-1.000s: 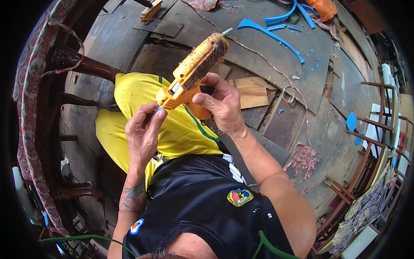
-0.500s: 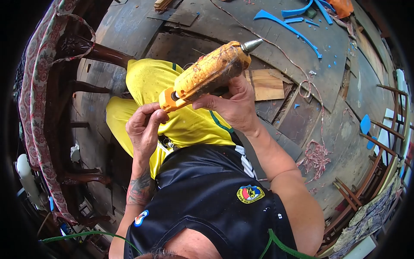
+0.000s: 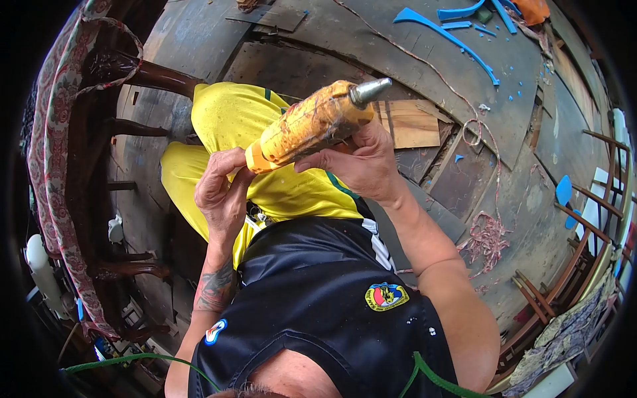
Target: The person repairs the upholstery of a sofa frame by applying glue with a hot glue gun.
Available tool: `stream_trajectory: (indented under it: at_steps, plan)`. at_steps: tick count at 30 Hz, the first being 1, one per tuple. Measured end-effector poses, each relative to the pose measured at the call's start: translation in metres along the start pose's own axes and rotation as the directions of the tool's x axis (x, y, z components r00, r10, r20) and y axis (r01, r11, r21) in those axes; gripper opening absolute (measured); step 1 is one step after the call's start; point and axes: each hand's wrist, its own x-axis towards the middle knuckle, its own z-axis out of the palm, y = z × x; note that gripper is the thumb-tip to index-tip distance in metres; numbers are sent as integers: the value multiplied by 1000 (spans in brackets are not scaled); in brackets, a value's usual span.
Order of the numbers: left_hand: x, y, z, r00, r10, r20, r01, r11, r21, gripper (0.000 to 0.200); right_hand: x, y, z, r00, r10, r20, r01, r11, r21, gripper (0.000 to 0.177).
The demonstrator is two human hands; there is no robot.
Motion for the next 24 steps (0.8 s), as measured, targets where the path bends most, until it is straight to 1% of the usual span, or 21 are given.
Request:
stream_trajectory:
  at_steps: [1, 2, 3, 4, 5, 6, 7, 8, 10, 11, 13, 14, 15, 16, 17, 18, 19, 20, 21, 23, 24]
  plan:
    - [-3, -2, 1, 998, -57, -5, 57, 995, -79, 23, -2, 1, 0, 1000, 17, 7, -18, 982, 188, 55]
    - [-5, -2, 2, 998, -61, -5, 60, 995, -78, 23, 2, -1, -4, 997, -24, 72, 28, 998, -51, 54]
    - [-7, -1, 5, 986, -168, -13, 160, 958, -239, 21, 8, -5, -7, 988, -65, 137, 102, 955, -280, 52]
    - [-8, 0, 8, 962, -272, -4, 248, 885, -395, 19, 11, -5, -9, 970, -165, 181, 228, 878, -421, 51]
    - [-9, 1, 9, 962, -272, -6, 247, 885, -395, 19, 11, -4, -6, 961, -218, 171, 271, 863, -426, 51]
    - [-10, 3, 9, 944, -330, 15, 296, 824, -483, 17, 11, -2, -3, 950, -270, 160, 313, 845, -433, 51]
    - [-11, 3, 8, 922, -385, 41, 339, 753, -564, 15, 8, 0, -3, 949, -269, 165, 315, 846, -431, 51]
    - [-11, 2, 7, 922, -385, 33, 336, 755, -564, 15, 6, 2, -2, 970, -203, 135, 240, 893, -380, 52]
    - [-10, -2, 4, 957, -286, 58, 280, 841, -463, 14, 3, 2, -1, 985, -139, 105, 168, 917, -361, 52]
    - [-11, -1, 2, 956, -289, 55, 281, 841, -462, 14, 2, 2, 0, 990, -106, 90, 132, 927, -350, 53]
    - [-10, 3, -2, 941, -319, 115, 337, 835, -435, 14, 2, 5, -3, 985, -119, 121, 150, 945, -290, 59]
    - [-10, 6, 0, 941, -318, 114, 335, 835, -436, 14, 1, 7, -5, 982, -128, 141, 161, 953, -255, 63]
    - [-9, 9, 3, 926, -366, 93, 362, 793, -490, 14, 2, 8, -6, 978, -137, 160, 171, 960, -220, 66]
    - [-7, 12, 5, 909, -411, 74, 382, 747, -544, 15, 2, 8, -4, 997, -60, 45, 66, 987, -148, 68]
    - [-5, 13, 3, 912, -404, 71, 373, 747, -550, 15, 4, 6, -1, 998, 27, -63, -31, 997, -66, 70]
    - [-1, 14, -1, 937, -335, 96, 342, 832, -437, 17, 6, 8, -1, 994, 8, -111, -13, 999, -45, 69]
    - [3, 16, -2, 955, -268, 130, 297, 900, -320, 19, 8, 8, -1, 994, 1, -106, -8, 998, -58, 69]
    - [7, 19, 4, 990, -125, 71, 138, 961, -238, 22, 9, 7, -1, 986, -4, -166, 2, 1000, -10, 64]
    - [5, 17, 3, 990, -122, 69, 135, 960, -245, 22, 8, 7, -2, 974, -4, -226, 13, 999, 40, 58]
    - [-3, 11, -2, 975, -213, 67, 218, 971, -93, 27, 8, 7, -7, 977, -3, -214, 6, 1000, 13, 61]
    - [-3, 11, -2, 980, -198, 36, 200, 975, -99, 22, 8, 7, -8, 979, 1, -205, -1, 1000, 0, 60]
